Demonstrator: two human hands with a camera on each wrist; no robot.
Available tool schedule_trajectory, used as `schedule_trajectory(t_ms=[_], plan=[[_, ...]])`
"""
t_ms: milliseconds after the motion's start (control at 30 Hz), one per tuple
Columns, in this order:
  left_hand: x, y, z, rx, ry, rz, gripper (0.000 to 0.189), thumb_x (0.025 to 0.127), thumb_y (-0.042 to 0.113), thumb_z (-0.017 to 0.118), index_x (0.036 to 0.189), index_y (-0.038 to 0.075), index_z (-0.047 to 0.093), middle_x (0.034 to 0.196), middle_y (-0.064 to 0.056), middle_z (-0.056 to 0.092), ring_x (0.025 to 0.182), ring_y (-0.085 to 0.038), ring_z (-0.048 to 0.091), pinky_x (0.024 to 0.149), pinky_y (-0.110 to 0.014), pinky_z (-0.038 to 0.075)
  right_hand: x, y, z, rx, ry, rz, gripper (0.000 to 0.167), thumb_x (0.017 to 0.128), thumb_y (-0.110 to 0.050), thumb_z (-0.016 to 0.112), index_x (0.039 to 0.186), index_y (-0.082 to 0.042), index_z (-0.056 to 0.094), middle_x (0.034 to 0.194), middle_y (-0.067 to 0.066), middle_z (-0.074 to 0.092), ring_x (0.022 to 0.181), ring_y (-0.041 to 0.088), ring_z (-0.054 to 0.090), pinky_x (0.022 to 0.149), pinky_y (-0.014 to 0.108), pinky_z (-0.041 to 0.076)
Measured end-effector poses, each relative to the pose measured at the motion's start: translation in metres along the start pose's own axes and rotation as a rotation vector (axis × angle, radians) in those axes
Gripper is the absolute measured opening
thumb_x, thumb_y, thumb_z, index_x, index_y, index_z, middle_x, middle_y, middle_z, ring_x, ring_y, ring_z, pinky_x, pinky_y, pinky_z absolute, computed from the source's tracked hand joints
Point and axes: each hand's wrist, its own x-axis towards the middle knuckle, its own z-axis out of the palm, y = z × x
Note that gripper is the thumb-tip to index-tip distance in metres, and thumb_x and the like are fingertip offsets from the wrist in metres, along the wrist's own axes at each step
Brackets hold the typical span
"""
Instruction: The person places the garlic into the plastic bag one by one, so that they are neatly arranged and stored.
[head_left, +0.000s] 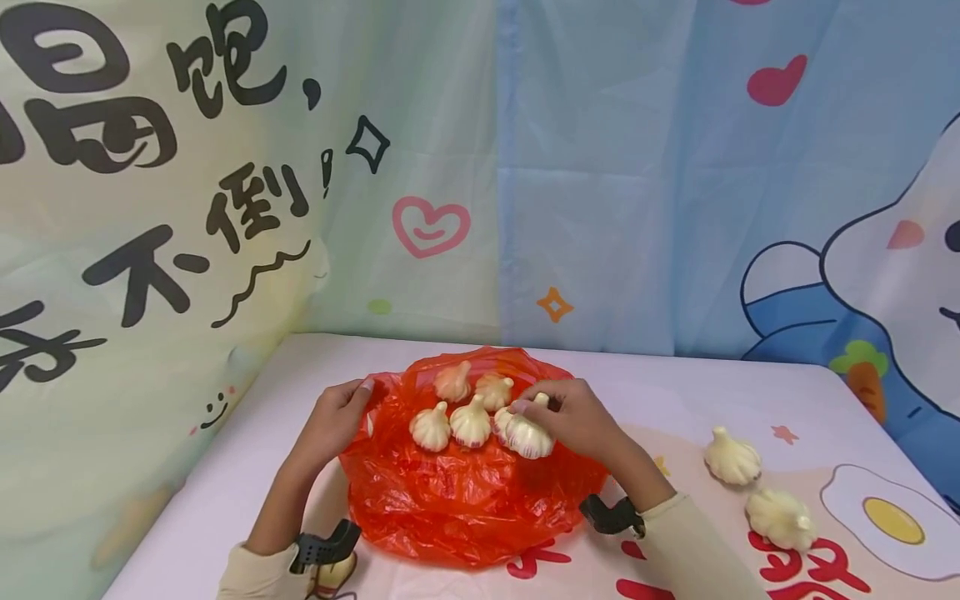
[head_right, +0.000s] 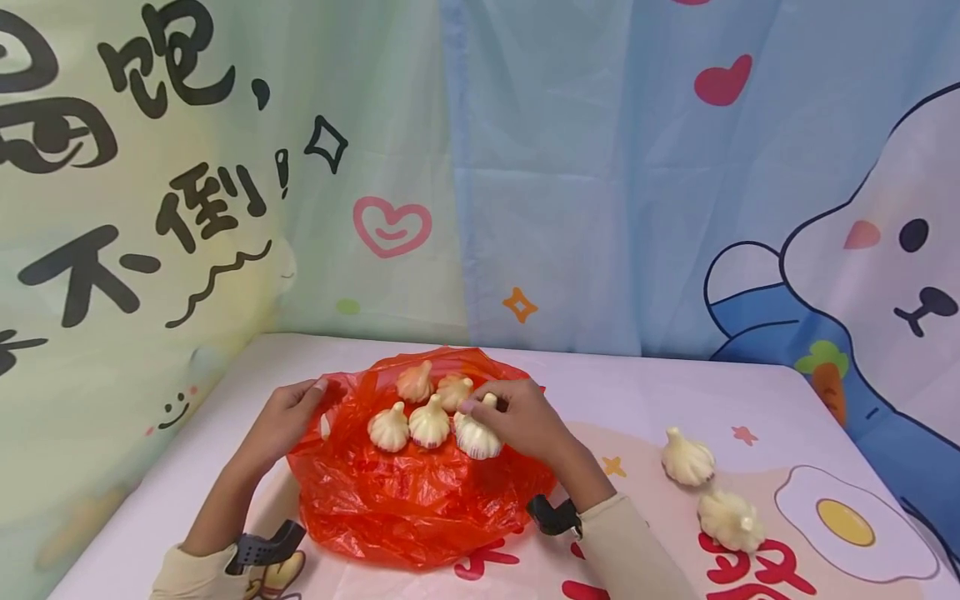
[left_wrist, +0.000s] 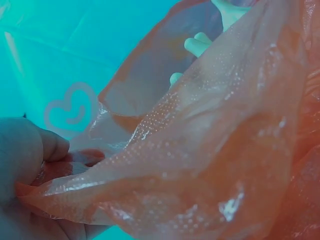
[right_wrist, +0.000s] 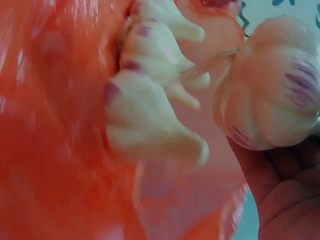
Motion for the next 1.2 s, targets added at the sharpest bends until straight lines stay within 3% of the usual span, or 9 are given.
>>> schedule_trajectory(t_ms=[367, 533, 767, 933, 1100, 1200], plan=[[0.002, -0.002, 0.0, 0.002, -0.012, 0.005, 0.046, 0.106, 0.037, 0.039, 0.117, 0.002, 0.066, 0.104, -0.014, 0.068, 0.093, -0.029, 0.064, 0.083, -0.04, 0.056, 0.023, -0.003, 0.051, 0.161, -0.129, 0.0, 0.013, 0.089, -0.028, 0.073, 0.091, -0.017, 0.077, 0.077, -0.005, 0.066, 0.061, 0.014, 0.05, 0.05, 0.022, 0.042], [0.001, -0.002, -0.001, -0.008, -0.015, 0.0, 0.045, 0.106, 0.037, 0.038, 0.117, 0.003, 0.066, 0.103, -0.014, 0.068, 0.092, -0.029, 0.064, 0.081, -0.039, 0.056, 0.03, 0.0, 0.069, 0.214, -0.176, -0.026, 0.011, 0.089, -0.022, 0.073, 0.093, -0.013, 0.078, 0.076, -0.004, 0.068, 0.06, 0.012, 0.047, 0.05, 0.02, 0.039], [0.003, -0.002, -0.001, 0.008, -0.007, 0.012, 0.045, 0.105, 0.037, 0.039, 0.113, 0.002, 0.067, 0.101, -0.013, 0.068, 0.093, -0.03, 0.063, 0.083, -0.041, 0.055, 0.032, -0.001, 0.087, 0.205, -0.249, 0.018, 0.014, 0.088, -0.026, 0.073, 0.095, -0.015, 0.079, 0.079, -0.007, 0.07, 0.061, 0.012, 0.048, 0.05, 0.02, 0.034], [0.005, -0.004, 0.0, 0.012, -0.009, 0.013, 0.045, 0.105, 0.036, 0.039, 0.112, 0.002, 0.068, 0.1, -0.013, 0.068, 0.093, -0.032, 0.062, 0.083, -0.042, 0.055, 0.031, 0.002, 0.098, 0.179, -0.256, 0.028, 0.015, 0.088, -0.028, 0.074, 0.095, -0.016, 0.079, 0.08, -0.009, 0.07, 0.066, 0.011, 0.053, 0.053, 0.02, 0.038], [0.003, -0.002, -0.001, 0.016, -0.006, 0.014, 0.046, 0.106, 0.036, 0.039, 0.112, 0.001, 0.067, 0.098, -0.013, 0.068, 0.088, -0.03, 0.064, 0.078, -0.038, 0.057, 0.031, -0.001, 0.109, 0.171, -0.291, -0.017, 0.014, 0.087, -0.027, 0.075, 0.094, -0.016, 0.079, 0.079, -0.012, 0.071, 0.07, 0.009, 0.056, 0.058, 0.02, 0.043], [0.002, -0.002, -0.001, 0.009, -0.007, 0.01, 0.046, 0.106, 0.037, 0.039, 0.111, 0.001, 0.067, 0.097, -0.014, 0.068, 0.086, -0.029, 0.064, 0.076, -0.037, 0.057, 0.031, -0.001, 0.114, 0.171, -0.294, -0.024, 0.012, 0.086, -0.026, 0.076, 0.092, -0.017, 0.08, 0.083, -0.014, 0.072, 0.08, 0.006, 0.063, 0.065, 0.021, 0.048]])
